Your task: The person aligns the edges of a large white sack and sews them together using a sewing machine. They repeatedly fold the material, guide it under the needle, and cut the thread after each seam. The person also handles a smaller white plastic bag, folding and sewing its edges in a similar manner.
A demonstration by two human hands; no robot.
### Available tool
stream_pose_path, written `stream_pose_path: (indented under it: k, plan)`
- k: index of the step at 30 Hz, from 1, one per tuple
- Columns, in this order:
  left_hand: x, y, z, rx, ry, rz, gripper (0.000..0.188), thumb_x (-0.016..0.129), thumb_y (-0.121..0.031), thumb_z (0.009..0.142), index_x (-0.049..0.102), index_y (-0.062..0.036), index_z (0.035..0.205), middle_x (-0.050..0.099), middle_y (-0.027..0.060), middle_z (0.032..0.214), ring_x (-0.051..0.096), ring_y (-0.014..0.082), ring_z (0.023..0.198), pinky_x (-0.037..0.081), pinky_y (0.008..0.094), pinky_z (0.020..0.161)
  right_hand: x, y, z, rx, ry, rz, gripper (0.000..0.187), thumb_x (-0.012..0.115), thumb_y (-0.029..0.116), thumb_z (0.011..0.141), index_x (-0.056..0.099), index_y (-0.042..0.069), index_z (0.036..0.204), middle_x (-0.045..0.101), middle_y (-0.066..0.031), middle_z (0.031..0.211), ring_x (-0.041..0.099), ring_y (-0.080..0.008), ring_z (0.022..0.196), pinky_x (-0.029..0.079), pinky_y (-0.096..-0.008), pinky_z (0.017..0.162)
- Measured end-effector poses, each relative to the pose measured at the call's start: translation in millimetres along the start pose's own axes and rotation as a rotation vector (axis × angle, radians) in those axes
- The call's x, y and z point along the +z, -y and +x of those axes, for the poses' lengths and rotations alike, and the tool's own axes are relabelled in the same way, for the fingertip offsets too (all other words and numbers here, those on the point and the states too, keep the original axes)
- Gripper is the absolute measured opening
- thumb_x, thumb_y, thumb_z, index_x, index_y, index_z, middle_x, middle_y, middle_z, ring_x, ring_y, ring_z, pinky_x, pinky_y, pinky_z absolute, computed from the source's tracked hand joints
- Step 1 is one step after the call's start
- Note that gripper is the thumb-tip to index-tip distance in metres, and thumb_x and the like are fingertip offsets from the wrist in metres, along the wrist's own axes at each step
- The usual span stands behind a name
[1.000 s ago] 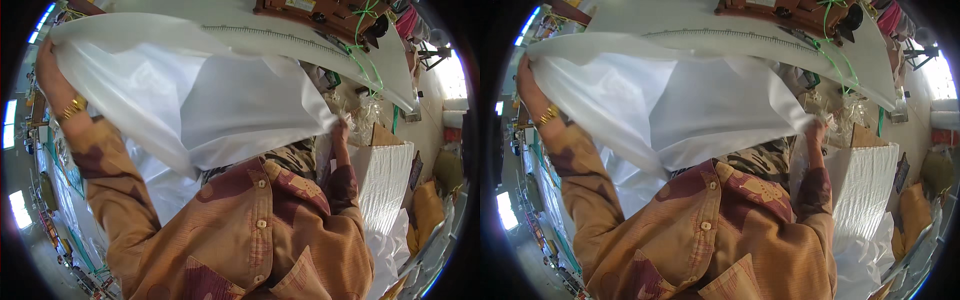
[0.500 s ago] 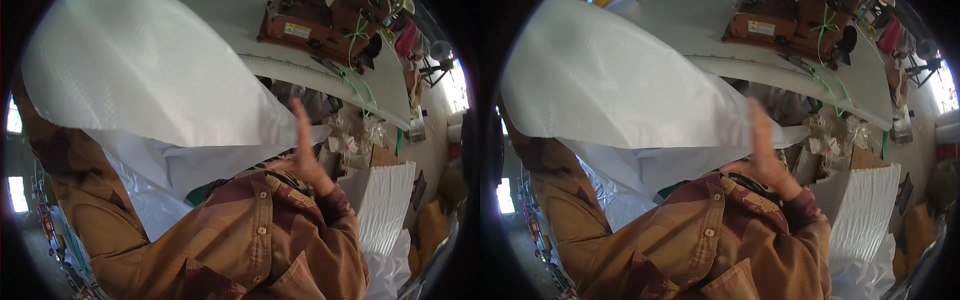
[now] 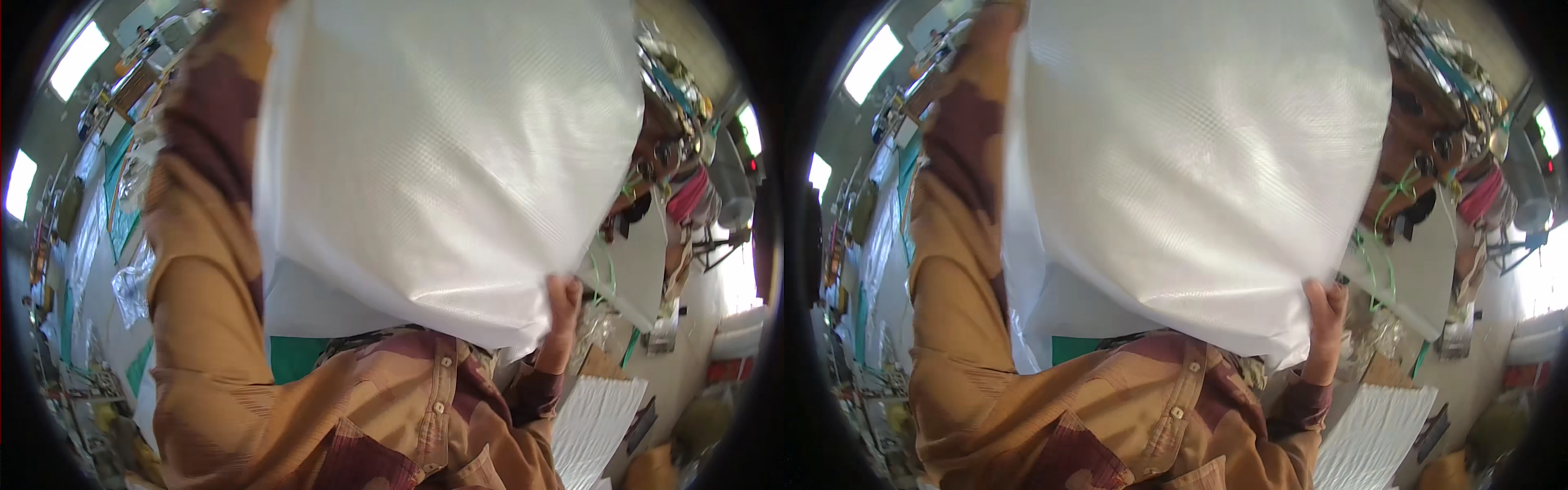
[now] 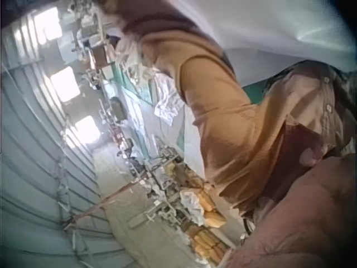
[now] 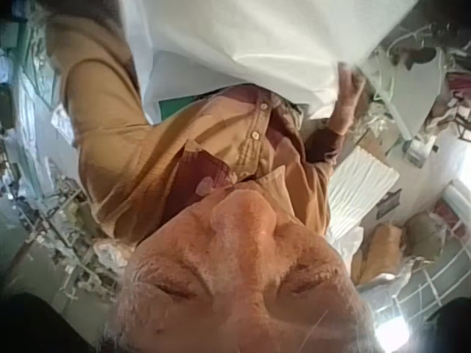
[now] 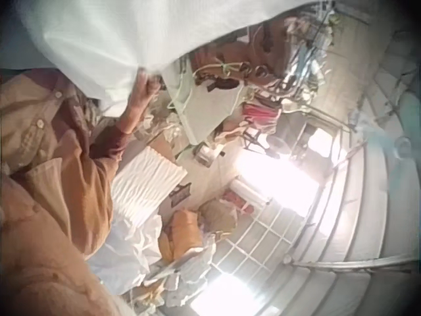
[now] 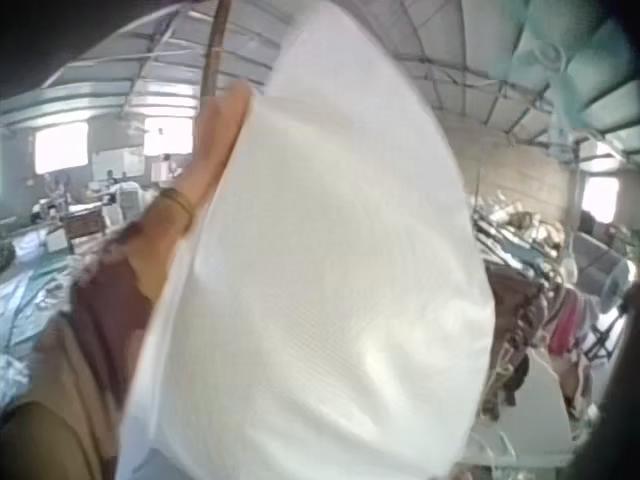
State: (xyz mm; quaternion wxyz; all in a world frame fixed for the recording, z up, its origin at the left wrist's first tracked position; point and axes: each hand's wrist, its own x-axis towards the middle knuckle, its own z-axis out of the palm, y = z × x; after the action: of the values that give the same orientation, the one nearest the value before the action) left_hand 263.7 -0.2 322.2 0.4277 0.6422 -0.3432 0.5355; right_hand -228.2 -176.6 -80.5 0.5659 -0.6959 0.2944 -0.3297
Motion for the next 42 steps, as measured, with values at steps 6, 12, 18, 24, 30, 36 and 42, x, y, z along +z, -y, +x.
stream_pose_path:
  k: [6,12,18,24,30,36,42]
  plan:
    - [76,75,-119,-0.212,0.531,-0.233,0.058,0.058,-0.011,0.094,0.038,-0.0021,0.147,0.062,0.0308,0.119,0.062,0.0417,0.107,0.051,0.0468,0.090,35,22,56,-0.164,-0.300,-0.791,0.029,0.067,0.022,0.093,0.061,-0.003,0.079,0.051,-0.0207,0.063,0.048,-0.0248,0.057,0.044,-0.0406,0.060]
    - [-104,45,-261,-0.133,0.505,-0.330,0.039,0.065,-0.020,0.094,0.058,-0.0043,0.129,0.068,0.0173,0.111,0.067,0.0285,0.100,0.052,0.0407,0.087,83,93,49,-0.815,-0.232,-1.180,0.032,0.063,0.018,0.096,0.060,0.000,0.123,0.062,-0.0186,0.121,0.057,-0.0377,0.110,0.045,-0.0471,0.091]
    - [-323,118,-448,-1.024,0.340,-0.255,0.022,0.064,-0.009,0.095,0.068,-0.0040,0.116,0.072,0.0072,0.097,0.069,0.0162,0.087,0.056,0.0302,0.076,216,71,135,-0.923,0.537,-0.945,0.053,0.062,0.028,0.097,0.049,0.001,0.141,0.047,-0.0167,0.148,0.040,-0.0360,0.140,0.033,-0.0466,0.115]
    - [-630,105,-703,-1.323,0.568,0.781,0.031,0.064,-0.026,0.087,0.072,-0.0022,0.106,0.072,0.0202,0.098,0.070,0.0323,0.093,0.053,0.0408,0.081,235,27,217,-0.762,0.650,-0.955,0.066,0.058,0.043,0.098,0.044,-0.001,0.146,0.045,-0.0191,0.150,0.039,-0.0345,0.141,0.030,-0.0441,0.117]
    - [-719,5,-844,-2.009,0.739,1.106,0.027,0.065,-0.024,0.080,0.075,-0.0036,0.096,0.070,0.0224,0.101,0.067,0.0386,0.099,0.053,0.0460,0.088,240,26,216,-0.699,0.671,-0.931,0.067,0.056,0.044,0.100,0.042,-0.002,0.147,0.044,-0.0193,0.151,0.039,-0.0326,0.142,0.028,-0.0422,0.118]
    - [-670,-23,-900,-2.018,0.758,1.026,0.038,0.064,-0.027,0.085,0.070,-0.0084,0.118,0.067,0.0205,0.120,0.063,0.0376,0.113,0.050,0.0445,0.097,246,37,209,-0.636,0.679,-0.991,0.072,0.056,0.047,0.099,0.041,-0.005,0.147,0.044,-0.0224,0.151,0.040,-0.0345,0.141,0.028,-0.0420,0.118]
    - [-561,66,-809,-1.633,-0.055,0.732,0.088,0.072,-0.054,0.085,0.044,0.0056,0.143,0.045,0.0293,0.146,0.040,0.0397,0.139,0.032,0.0434,0.116,258,22,231,-0.678,0.674,-1.086,0.080,0.066,0.046,0.093,0.038,-0.004,0.148,0.042,-0.0250,0.150,0.039,-0.0384,0.140,0.030,-0.0442,0.117]
